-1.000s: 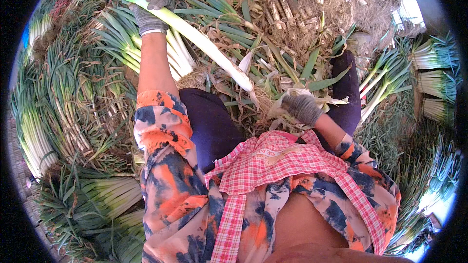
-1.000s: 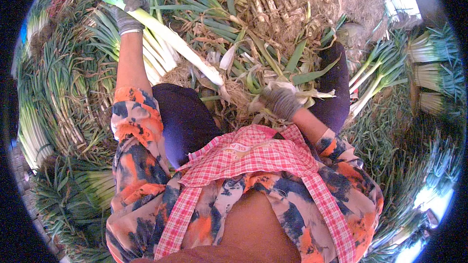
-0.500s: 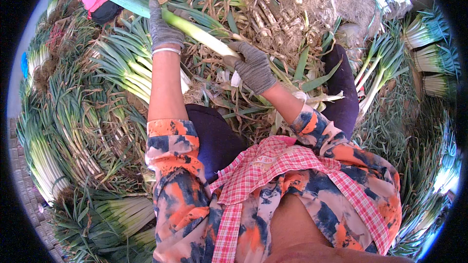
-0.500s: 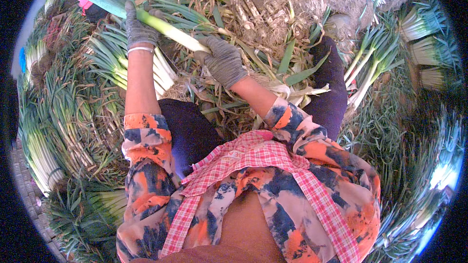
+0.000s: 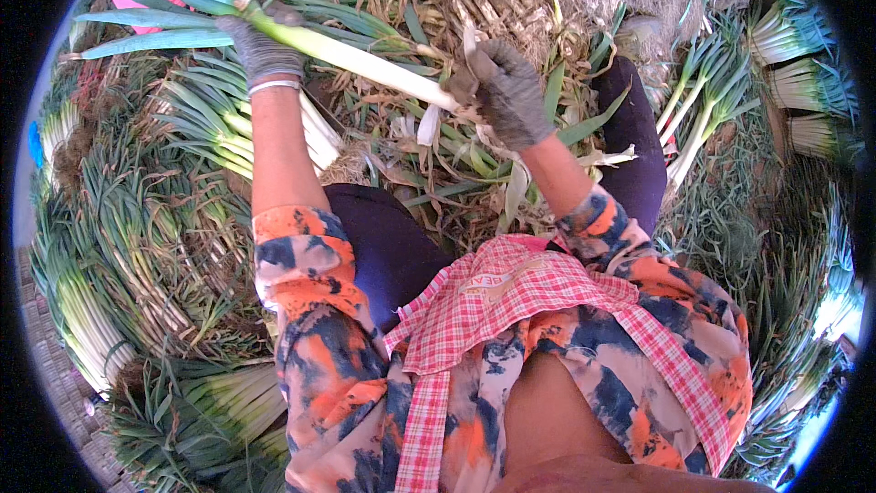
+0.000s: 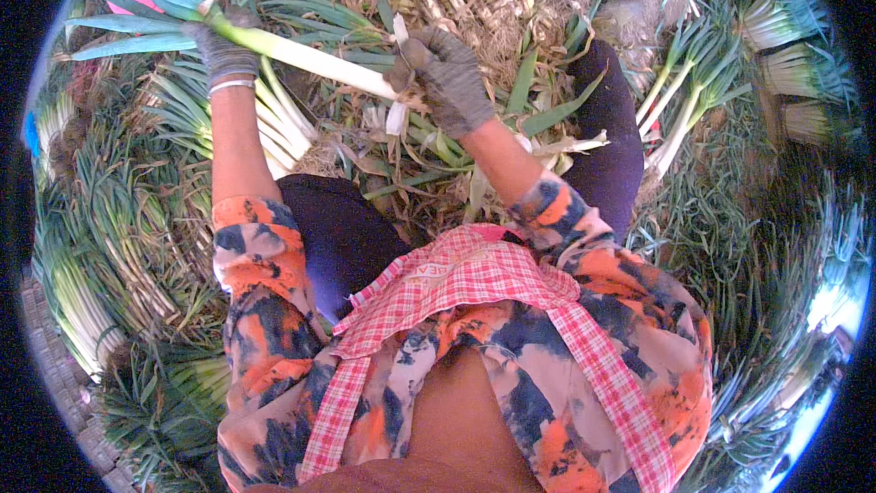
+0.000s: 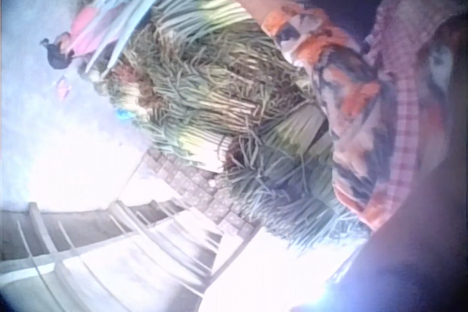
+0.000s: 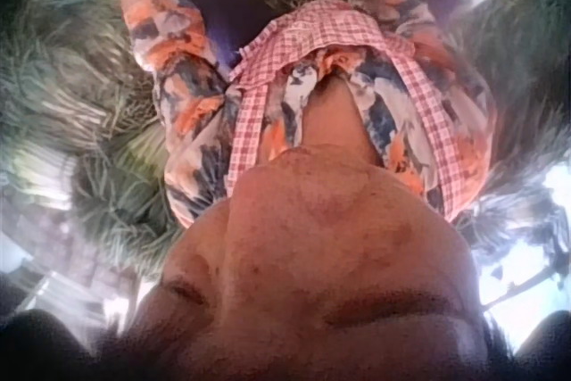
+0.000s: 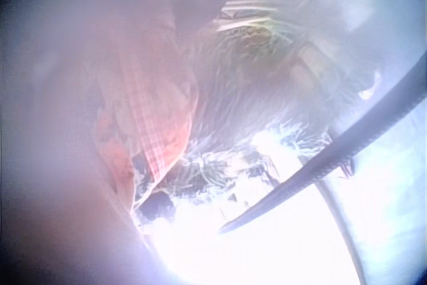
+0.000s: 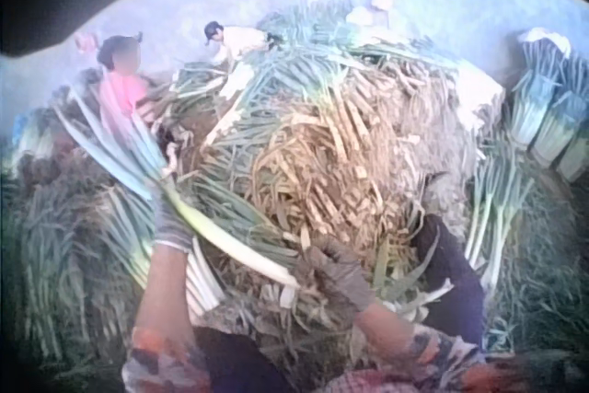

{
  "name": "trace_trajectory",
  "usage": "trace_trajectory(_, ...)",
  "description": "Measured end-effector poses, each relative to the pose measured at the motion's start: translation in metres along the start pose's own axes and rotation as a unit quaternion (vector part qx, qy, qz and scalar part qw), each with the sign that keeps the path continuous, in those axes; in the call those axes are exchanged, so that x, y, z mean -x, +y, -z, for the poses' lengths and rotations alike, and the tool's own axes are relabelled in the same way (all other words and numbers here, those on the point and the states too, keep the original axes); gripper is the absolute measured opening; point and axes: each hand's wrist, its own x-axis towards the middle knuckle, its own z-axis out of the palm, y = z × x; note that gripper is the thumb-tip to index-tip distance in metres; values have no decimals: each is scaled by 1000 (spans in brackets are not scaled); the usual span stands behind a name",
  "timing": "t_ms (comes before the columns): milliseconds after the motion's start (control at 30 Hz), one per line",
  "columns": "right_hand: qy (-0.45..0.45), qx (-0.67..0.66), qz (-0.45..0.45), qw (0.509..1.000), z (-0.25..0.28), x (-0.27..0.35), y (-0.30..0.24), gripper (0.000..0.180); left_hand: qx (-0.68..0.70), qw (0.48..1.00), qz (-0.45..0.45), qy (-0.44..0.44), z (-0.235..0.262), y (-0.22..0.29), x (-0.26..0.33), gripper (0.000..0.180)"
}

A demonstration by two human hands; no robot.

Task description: The person cleans individual leeks by hand by stripping away the outer dirty layers and placing the cleaned stalks onto a pile.

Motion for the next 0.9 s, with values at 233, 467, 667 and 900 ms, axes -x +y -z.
trace_trajectory(233, -192, 602, -71, 772, 131, 77, -2, 21, -1, 997, 59, -56, 27, 17, -7, 53)
trace_trajectory(467, -155, 536, 67, 827, 57, 52, -14, 32, -57, 988, 30, -144, 9, 2, 6, 60)
trace_trajectory(667, -138, 516, 12, 845, 32, 29, 41, 40, -98, 994, 7, 52, -72, -74, 37, 28)
trace_trajectory(900, 37, 450, 104, 886, -13, -33, -1, 56, -349, 930, -2, 114, -82, -118, 74, 27)
